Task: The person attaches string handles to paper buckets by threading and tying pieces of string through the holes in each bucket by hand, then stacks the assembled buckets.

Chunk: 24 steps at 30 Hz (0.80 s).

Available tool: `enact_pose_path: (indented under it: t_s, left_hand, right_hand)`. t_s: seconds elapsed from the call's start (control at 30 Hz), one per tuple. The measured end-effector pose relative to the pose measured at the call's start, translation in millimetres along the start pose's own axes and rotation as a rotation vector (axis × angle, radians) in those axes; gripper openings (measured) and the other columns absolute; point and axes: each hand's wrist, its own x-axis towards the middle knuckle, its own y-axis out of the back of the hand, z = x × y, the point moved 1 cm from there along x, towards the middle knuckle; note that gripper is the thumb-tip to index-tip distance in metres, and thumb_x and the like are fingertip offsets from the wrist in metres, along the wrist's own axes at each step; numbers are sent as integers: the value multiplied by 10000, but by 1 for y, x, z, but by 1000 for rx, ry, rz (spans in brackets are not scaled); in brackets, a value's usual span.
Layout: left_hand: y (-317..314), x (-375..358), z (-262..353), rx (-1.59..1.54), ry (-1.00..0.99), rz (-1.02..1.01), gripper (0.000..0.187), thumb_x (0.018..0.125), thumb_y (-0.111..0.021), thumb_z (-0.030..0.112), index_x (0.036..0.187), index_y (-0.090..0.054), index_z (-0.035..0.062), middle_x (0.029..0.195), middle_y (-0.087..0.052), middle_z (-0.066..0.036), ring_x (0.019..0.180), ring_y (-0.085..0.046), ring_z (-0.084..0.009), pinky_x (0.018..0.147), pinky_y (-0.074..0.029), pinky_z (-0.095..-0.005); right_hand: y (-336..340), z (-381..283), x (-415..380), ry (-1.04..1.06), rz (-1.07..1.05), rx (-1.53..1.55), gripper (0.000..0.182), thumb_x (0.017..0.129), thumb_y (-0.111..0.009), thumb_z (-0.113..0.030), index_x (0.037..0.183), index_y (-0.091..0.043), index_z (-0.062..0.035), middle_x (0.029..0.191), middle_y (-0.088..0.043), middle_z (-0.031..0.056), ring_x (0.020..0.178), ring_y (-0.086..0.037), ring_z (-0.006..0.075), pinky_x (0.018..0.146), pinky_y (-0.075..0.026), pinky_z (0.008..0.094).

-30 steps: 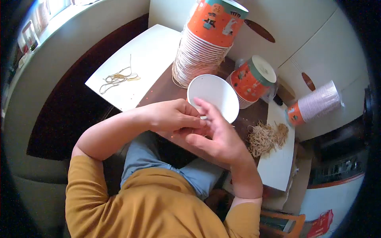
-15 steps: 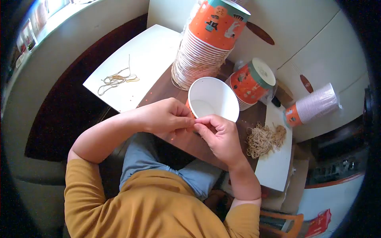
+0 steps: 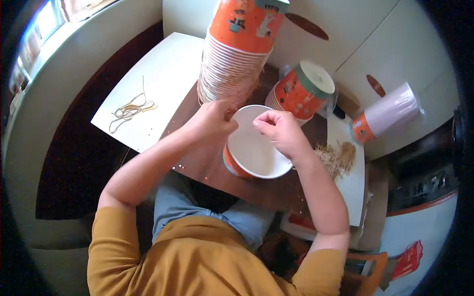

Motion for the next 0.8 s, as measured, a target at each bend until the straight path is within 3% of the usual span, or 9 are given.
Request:
enact_pose_path:
  t_s: [0.1, 0.23, 0.33, 0.43, 0.53, 0.63, 0.8]
  left_hand:
    - [-6, -42, 15, -378, 167, -92, 387, 877, -617, 191, 1184, -567, -39, 835, -656, -87, 653, -637, -155, 599, -516, -282]
    - [-2, -60, 16, -658, 302, -79, 286, 953, -519, 139, 1178, -574, -29, 835, -640, -53, 652, -603, -91, 595, -508, -243]
    - [-5, -60, 3, -564, 274, -50, 276, 948, -534, 126, 1175, -581, -23, 838, -642, -44, 647, -595, -86, 597, -503, -237]
    - [-8, -60, 2, -465, 257, -44, 270, 911, -573, 99, 1124, -593, -65, 789, -643, -55, 640, -601, -80, 605, -498, -229]
    - [-9, -60, 4, -431, 249, -41, 260, 902, -580, 89, 1111, -602, -64, 785, -648, -56, 641, -604, -79, 607, -498, -229]
    - [-9, -60, 3, -400, 245, -64, 249, 911, -580, 89, 1125, -606, -35, 802, -647, -35, 657, -598, -73, 617, -499, -223]
    - [-7, -59, 8, -347, 219, -93, 234, 903, -592, 79, 1112, -614, -24, 828, -654, -34, 688, -602, -77, 643, -508, -232]
  right_hand:
    - [-5, 2, -9, -40, -50, -77, 171, 803, -646, -154, 783, -661, 15, 687, -637, 60, 635, -575, 98, 599, -472, 280]
    - [-8, -2, -18, -44, -89, -89, 161, 776, -641, -149, 762, -663, 10, 676, -649, 111, 625, -621, 150, 595, -486, 306]
    - [-13, 2, -17, 26, -121, -112, 148, 773, -634, -144, 766, -668, 0, 695, -659, 133, 638, -644, 204, 617, -500, 336]
    - [-18, -1, -18, -2, -177, -112, 140, 826, -630, -104, 786, -644, 30, 691, -627, 41, 633, -551, 76, 596, -460, 255]
    - [-19, -5, -18, 27, -205, -139, 138, 822, -628, -101, 774, -635, 29, 677, -621, 48, 621, -552, 81, 583, -457, 262]
    - [-19, -6, -18, 18, -193, -126, 137, 773, -625, -139, 756, -670, -11, 722, -665, 152, 678, -658, 254, 650, -509, 368]
    - [-23, -2, -15, 45, -185, -158, 138, 774, -617, -147, 763, -672, -21, 726, -662, 157, 685, -656, 278, 656, -507, 384]
